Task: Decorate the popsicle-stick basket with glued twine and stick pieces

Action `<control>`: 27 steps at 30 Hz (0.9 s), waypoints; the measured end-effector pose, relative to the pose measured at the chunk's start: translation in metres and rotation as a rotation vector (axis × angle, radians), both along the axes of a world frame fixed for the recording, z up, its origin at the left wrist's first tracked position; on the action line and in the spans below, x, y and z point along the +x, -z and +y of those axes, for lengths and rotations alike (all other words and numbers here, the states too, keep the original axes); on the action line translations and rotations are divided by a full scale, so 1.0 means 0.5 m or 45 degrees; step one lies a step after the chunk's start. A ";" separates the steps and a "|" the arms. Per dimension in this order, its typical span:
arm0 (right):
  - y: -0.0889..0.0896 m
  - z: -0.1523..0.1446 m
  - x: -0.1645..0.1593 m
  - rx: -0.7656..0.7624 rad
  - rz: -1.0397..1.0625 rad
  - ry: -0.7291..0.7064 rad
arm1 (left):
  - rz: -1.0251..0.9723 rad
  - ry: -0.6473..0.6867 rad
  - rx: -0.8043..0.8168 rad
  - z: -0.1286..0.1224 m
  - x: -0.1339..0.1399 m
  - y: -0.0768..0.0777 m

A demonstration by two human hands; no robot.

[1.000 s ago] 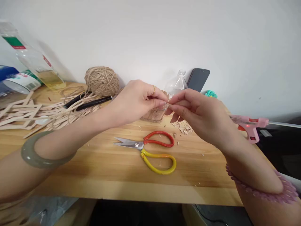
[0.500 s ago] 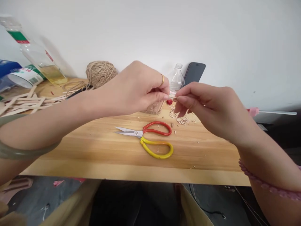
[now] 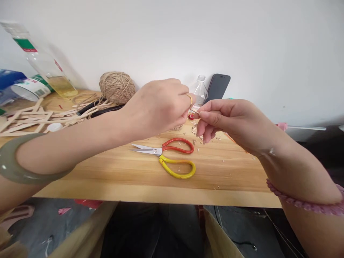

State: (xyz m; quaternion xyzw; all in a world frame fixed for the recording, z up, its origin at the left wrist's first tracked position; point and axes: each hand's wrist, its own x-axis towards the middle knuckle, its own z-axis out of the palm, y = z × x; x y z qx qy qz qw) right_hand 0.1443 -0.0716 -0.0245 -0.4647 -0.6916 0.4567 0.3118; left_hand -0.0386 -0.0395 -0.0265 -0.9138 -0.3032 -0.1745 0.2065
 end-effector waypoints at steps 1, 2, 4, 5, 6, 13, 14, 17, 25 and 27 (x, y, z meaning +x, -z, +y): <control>0.000 0.002 0.001 -0.019 0.025 -0.009 | -0.045 -0.023 -0.041 -0.001 0.001 -0.002; -0.001 0.004 0.002 -0.037 0.050 -0.018 | -0.105 -0.044 -0.089 -0.003 0.001 -0.005; -0.002 0.008 0.005 -0.081 0.095 -0.043 | -0.231 -0.068 -0.176 -0.005 0.001 -0.008; -0.002 0.011 0.007 -0.108 0.114 -0.056 | -0.283 -0.066 -0.202 -0.005 0.001 -0.010; -0.002 0.013 0.008 -0.134 0.127 -0.066 | -0.322 -0.057 -0.220 -0.006 0.000 -0.011; -0.001 0.013 0.006 0.002 0.044 -0.001 | -0.608 -0.009 -0.640 -0.003 -0.011 -0.016; -0.001 0.011 0.004 0.038 0.013 0.012 | -0.647 -0.015 -0.699 -0.003 -0.011 -0.017; -0.003 0.006 -0.003 0.097 -0.050 -0.005 | -0.684 -0.030 -0.768 -0.007 -0.007 -0.017; -0.008 -0.001 0.020 0.082 -0.130 0.033 | -0.680 -0.302 -0.633 0.003 -0.025 -0.015; -0.001 -0.001 0.054 0.082 -0.128 0.114 | -0.744 -0.434 -0.634 0.015 -0.055 -0.011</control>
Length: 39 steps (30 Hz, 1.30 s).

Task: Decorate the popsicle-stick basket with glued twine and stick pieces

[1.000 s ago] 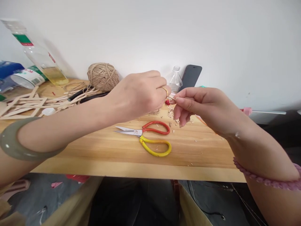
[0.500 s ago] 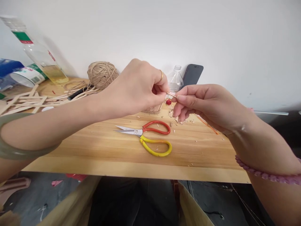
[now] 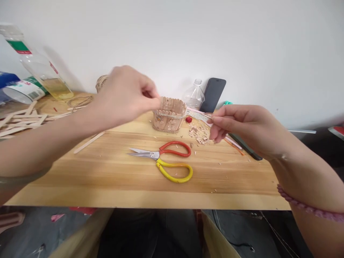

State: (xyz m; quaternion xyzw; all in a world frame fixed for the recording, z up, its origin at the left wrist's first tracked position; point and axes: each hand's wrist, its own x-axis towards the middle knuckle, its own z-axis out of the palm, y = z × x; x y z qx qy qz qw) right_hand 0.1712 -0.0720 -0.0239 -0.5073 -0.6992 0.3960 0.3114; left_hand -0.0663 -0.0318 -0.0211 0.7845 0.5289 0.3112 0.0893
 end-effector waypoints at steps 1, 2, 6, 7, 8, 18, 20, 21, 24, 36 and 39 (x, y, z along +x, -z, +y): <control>0.006 0.000 0.019 -0.013 -0.013 0.045 | 0.008 -0.062 -0.063 0.007 -0.017 0.004; 0.013 0.000 0.037 -0.021 -0.032 0.084 | 0.037 -0.031 -0.123 0.014 -0.033 0.011; 0.051 -0.007 0.083 -0.099 -0.182 0.159 | 0.068 0.150 -0.198 0.039 -0.078 0.051; 0.060 -0.012 0.086 -0.113 -0.202 0.160 | 0.089 0.190 -0.195 0.042 -0.082 0.062; 0.068 -0.019 0.086 -0.117 -0.218 0.167 | 0.108 0.216 -0.183 0.041 -0.083 0.071; 0.117 -0.161 -0.032 -0.161 -0.326 -0.016 | 0.044 0.917 -0.237 -0.109 0.022 0.142; 0.119 -0.175 -0.046 -0.173 -0.338 -0.055 | 0.016 0.955 -0.149 -0.124 0.035 0.151; 0.118 -0.179 -0.049 -0.175 -0.344 -0.061 | 0.014 0.960 -0.117 -0.127 0.039 0.154; 0.113 -0.186 -0.053 -0.152 -0.355 -0.038 | 0.032 0.966 -0.078 -0.125 0.043 0.157; 0.135 -0.169 -0.049 -0.038 -0.402 -0.155 | 0.047 1.026 -0.147 -0.127 0.040 0.155; 0.147 -0.166 -0.049 0.058 -0.471 -0.191 | -0.002 0.891 -0.188 -0.129 0.043 0.159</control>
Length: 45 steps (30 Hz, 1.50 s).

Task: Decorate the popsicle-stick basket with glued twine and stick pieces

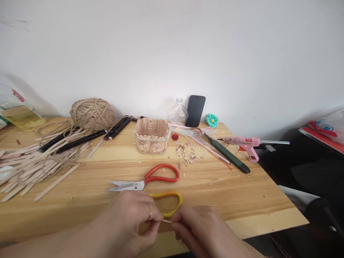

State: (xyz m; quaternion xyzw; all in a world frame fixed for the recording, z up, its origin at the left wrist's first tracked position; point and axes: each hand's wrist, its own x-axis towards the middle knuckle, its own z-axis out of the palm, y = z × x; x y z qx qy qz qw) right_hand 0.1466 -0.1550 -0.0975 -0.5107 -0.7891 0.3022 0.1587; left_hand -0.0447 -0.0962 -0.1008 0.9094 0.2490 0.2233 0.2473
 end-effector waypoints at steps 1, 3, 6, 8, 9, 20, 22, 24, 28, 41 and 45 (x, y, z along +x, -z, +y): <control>0.004 0.001 0.000 0.029 -0.026 -0.021 | -0.007 -0.046 -0.009 0.000 -0.001 0.004; 0.009 0.001 0.001 0.056 -0.064 -0.040 | -0.024 -0.166 0.005 0.003 -0.007 0.016; 0.006 0.000 0.010 0.049 -0.054 -0.003 | 0.004 -0.330 -0.009 0.014 -0.030 0.027; 0.001 0.002 0.025 0.061 -0.070 0.072 | 0.065 -0.321 -0.077 0.027 -0.051 0.024; -0.001 0.005 0.035 0.082 -0.106 0.113 | 0.117 -0.316 -0.113 0.036 -0.062 0.019; 0.059 0.108 0.127 0.613 -0.848 0.367 | 0.113 -0.710 -0.170 0.165 -0.140 -0.005; 0.059 0.110 0.110 0.799 -0.772 0.324 | 0.057 -0.637 -0.025 0.175 -0.139 -0.003; 0.056 0.106 0.077 0.931 -0.604 0.177 | 0.031 -0.524 0.260 0.184 -0.127 -0.005; 0.063 0.095 0.004 0.770 -0.538 -0.116 | 0.143 -0.291 0.615 0.212 -0.079 -0.008; 0.086 0.098 -0.010 0.414 -0.233 0.061 | 0.094 -0.514 0.692 0.295 -0.101 -0.055; 0.072 0.111 0.021 0.302 -0.071 0.238 | 0.013 -0.669 0.795 0.302 -0.142 -0.086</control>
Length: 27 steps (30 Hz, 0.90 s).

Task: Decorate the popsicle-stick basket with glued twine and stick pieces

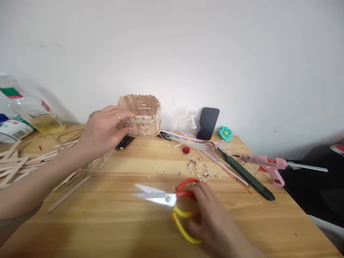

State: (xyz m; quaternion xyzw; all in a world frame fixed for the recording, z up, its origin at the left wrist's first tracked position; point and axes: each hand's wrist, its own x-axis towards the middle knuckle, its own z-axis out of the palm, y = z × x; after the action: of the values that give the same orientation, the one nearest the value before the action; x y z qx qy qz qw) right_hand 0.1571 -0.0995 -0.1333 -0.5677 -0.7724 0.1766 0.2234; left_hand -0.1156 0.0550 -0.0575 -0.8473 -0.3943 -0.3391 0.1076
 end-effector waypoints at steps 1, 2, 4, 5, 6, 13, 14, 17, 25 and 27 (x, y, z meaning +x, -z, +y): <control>-0.003 0.002 0.013 -0.001 0.060 0.053 | -0.016 -0.019 0.023 0.001 -0.009 -0.002; -0.005 0.004 0.028 -0.008 0.123 0.093 | -0.028 -0.037 0.038 0.001 -0.016 -0.003; -0.006 0.005 0.060 -0.020 0.274 0.175 | -0.042 -0.061 0.040 0.001 -0.026 0.001; -0.006 0.007 0.075 -0.060 0.347 0.200 | -0.045 -0.070 0.028 0.001 -0.029 0.005; -0.006 0.009 0.090 -0.078 0.435 0.214 | -0.040 -0.074 0.006 0.001 -0.029 0.010; -0.011 0.039 0.135 -0.138 0.866 0.182 | 0.055 -0.013 -0.193 0.002 -0.006 0.061; -0.013 0.043 0.136 -0.143 0.886 0.181 | 0.055 0.012 -0.199 0.002 -0.001 0.068; -0.018 0.055 0.135 -0.152 0.899 0.170 | 0.079 0.069 -0.222 0.004 0.014 0.085; -0.054 0.101 0.100 -0.078 1.008 0.063 | -0.066 -0.049 -0.441 0.015 0.038 0.071; -0.064 0.120 0.094 -0.145 0.963 0.127 | -0.109 -0.088 -0.437 0.017 0.040 0.058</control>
State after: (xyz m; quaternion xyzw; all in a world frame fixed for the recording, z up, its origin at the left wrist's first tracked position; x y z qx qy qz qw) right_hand 0.2039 -0.0397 -0.1012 -0.5109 -0.5959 0.4049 0.4690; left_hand -0.0957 0.0636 -0.0863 -0.8241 -0.4794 -0.2985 -0.0441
